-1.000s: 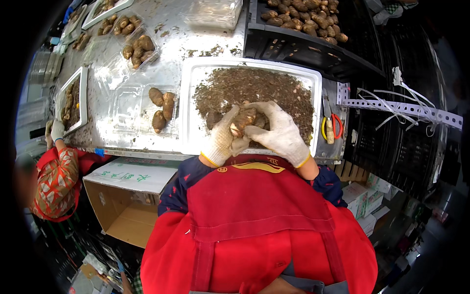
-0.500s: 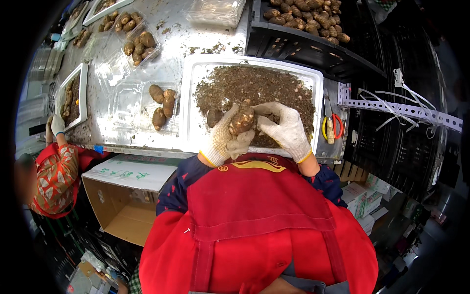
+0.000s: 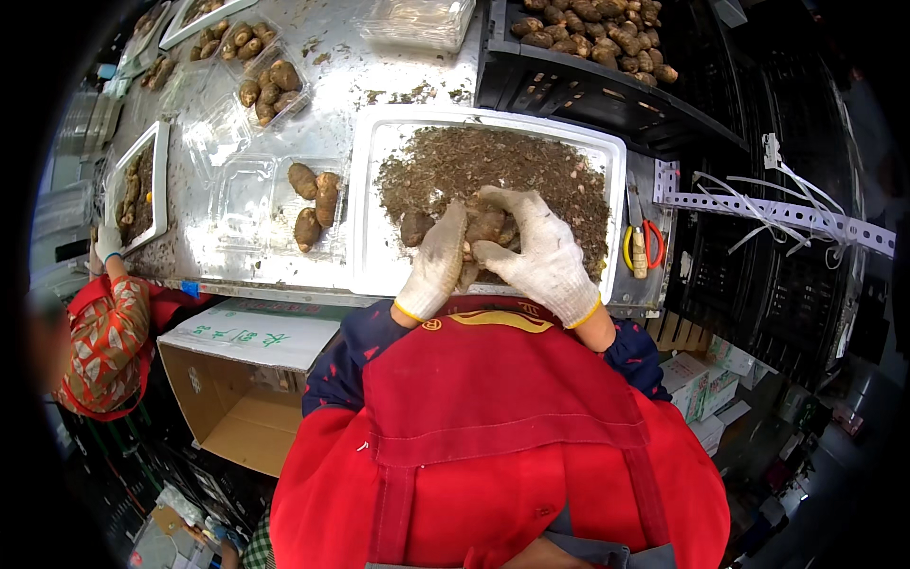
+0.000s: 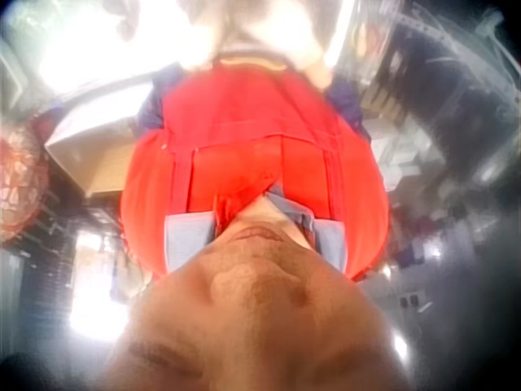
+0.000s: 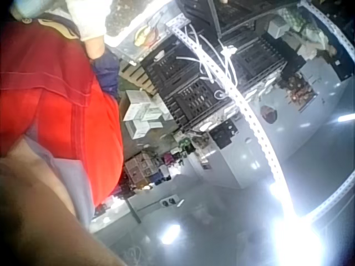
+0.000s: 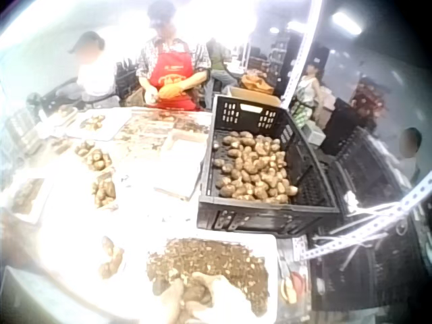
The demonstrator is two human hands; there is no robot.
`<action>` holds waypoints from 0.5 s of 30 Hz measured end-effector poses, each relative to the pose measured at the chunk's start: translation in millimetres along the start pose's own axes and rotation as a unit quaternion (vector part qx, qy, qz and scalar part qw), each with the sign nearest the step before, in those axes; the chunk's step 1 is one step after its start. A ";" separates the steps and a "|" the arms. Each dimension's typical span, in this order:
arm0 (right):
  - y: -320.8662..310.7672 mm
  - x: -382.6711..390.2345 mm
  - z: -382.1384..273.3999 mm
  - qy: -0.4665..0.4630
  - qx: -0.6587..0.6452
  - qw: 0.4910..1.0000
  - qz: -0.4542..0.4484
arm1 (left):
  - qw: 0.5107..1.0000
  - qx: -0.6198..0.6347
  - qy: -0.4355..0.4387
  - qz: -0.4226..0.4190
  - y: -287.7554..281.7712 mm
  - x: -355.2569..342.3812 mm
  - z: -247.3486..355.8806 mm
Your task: The person cleans root vegetables by hand, rubbing them against a tray of soil to remove dirt. They handle the vegetables one by one, rotating them to clean all sides, and place the cleaned items into a cardboard box.
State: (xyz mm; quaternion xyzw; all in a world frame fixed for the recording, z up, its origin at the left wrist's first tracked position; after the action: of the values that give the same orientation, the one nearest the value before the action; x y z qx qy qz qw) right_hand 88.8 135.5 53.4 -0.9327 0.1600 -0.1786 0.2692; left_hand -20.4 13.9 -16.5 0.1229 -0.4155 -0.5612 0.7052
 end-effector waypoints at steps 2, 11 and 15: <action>6.1 -0.5 1.4 -0.019 -0.012 1.000 -0.013 | 0.923 -0.311 0.214 0.073 -20.2 -15.5 -28.5; -10.7 -2.4 28.2 0.081 -0.204 0.973 -0.066 | 0.854 -0.491 0.171 0.025 -6.2 4.1 -12.1; -15.9 0.8 30.5 0.116 -0.327 0.936 -0.066 | 0.870 -0.473 0.136 0.033 -7.4 1.2 -14.5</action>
State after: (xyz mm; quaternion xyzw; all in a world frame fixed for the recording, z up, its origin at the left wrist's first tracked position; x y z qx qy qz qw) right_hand 105.5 161.5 38.4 -0.9505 0.1775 -0.2411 -0.0831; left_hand -15.0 6.1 -29.8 -0.1636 -0.0044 -0.6449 0.7465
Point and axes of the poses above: each hand's wrist, its own x-axis away from the middle knuckle, its own y-axis out of the palm, z = x × y, the point moved 2 cm from there along -x, towards the middle knuckle, and after that the axes turned 13 degrees about -z, right-handed, at the moved point
